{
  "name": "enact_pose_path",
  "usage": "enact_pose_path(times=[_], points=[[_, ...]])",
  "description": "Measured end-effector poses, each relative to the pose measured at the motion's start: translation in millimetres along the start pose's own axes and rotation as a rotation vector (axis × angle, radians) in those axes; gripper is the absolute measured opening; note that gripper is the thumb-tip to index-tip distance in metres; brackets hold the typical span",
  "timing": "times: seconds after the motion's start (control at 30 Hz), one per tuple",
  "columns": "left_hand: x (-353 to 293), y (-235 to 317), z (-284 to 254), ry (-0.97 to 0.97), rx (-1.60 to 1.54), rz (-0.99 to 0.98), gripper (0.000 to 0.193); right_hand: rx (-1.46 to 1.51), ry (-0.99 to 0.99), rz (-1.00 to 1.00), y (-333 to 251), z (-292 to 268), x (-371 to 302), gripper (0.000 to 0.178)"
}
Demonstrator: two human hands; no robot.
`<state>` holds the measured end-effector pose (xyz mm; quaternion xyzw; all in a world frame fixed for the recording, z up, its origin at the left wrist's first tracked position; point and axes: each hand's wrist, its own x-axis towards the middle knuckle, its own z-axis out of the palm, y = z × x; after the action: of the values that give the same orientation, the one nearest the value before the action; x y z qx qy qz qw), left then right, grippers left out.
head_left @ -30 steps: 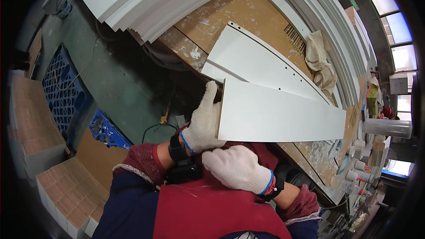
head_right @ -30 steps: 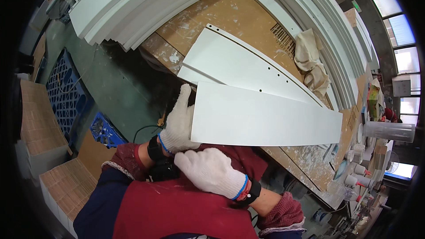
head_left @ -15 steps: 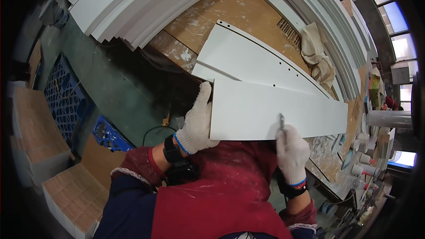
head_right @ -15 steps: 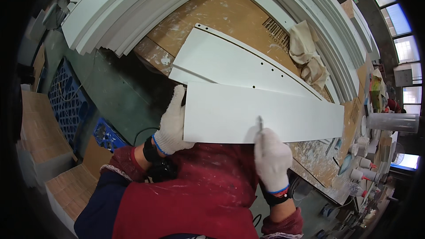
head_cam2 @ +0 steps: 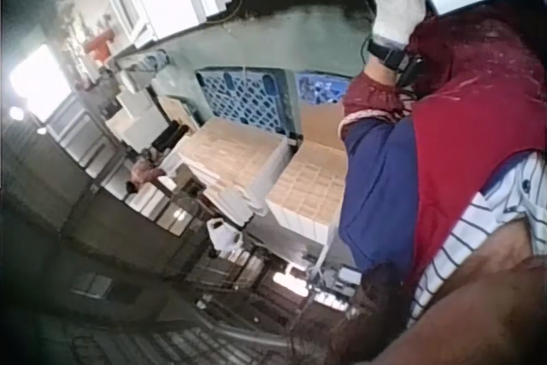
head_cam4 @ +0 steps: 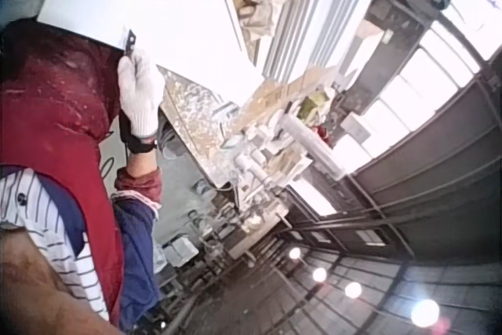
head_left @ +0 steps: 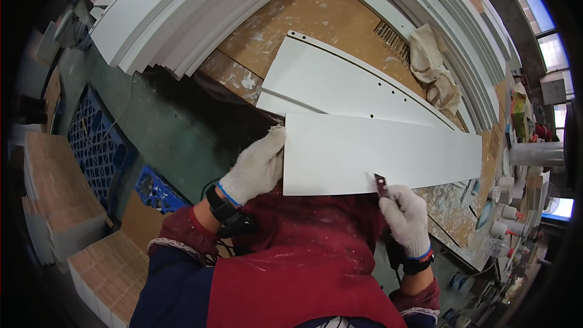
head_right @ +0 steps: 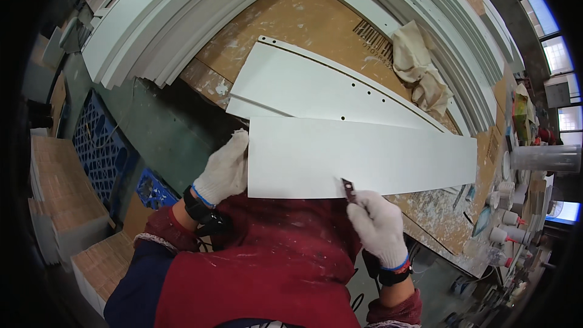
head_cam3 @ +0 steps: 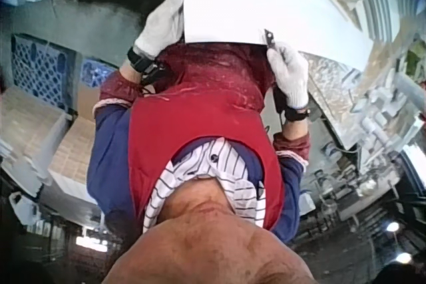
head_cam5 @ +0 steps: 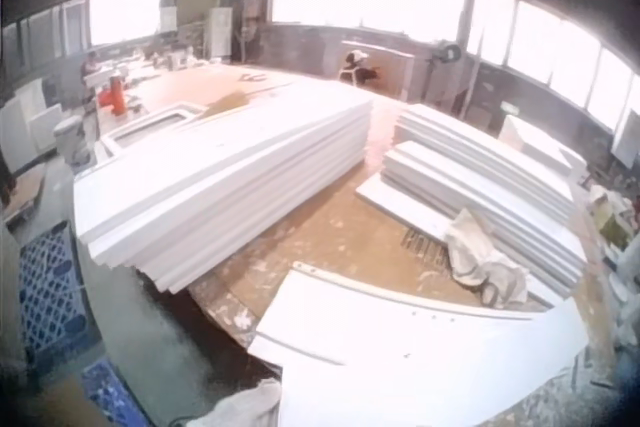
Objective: The person uses a small metal scraper to remove excess material from the edges of white rectangular panels. They repeatedly flip the panels over to work on both sides and wipe the surfaces with a cloth. The finished panels are stacked on the table.
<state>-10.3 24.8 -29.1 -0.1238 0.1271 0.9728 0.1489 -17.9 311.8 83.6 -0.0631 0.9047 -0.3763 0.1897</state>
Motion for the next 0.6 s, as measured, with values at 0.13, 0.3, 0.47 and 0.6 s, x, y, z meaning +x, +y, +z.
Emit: enact_pose_path(times=[0.13,0.3,0.47,0.6], points=[[-18,25,17,0.284,1.117,0.333,0.035,0.179,0.213,0.185,37,-27,-20,0.012],[-19,39,23,-0.079,2.277,1.053,0.080,0.099,0.353,0.102,56,-45,-20,0.014],[3,26,43,-0.479,2.467,1.179,0.062,-0.145,0.203,-0.152,36,-43,1,0.018],[21,21,61,-0.688,2.577,1.000,0.034,-0.368,0.076,-0.213,36,-36,19,0.015]])
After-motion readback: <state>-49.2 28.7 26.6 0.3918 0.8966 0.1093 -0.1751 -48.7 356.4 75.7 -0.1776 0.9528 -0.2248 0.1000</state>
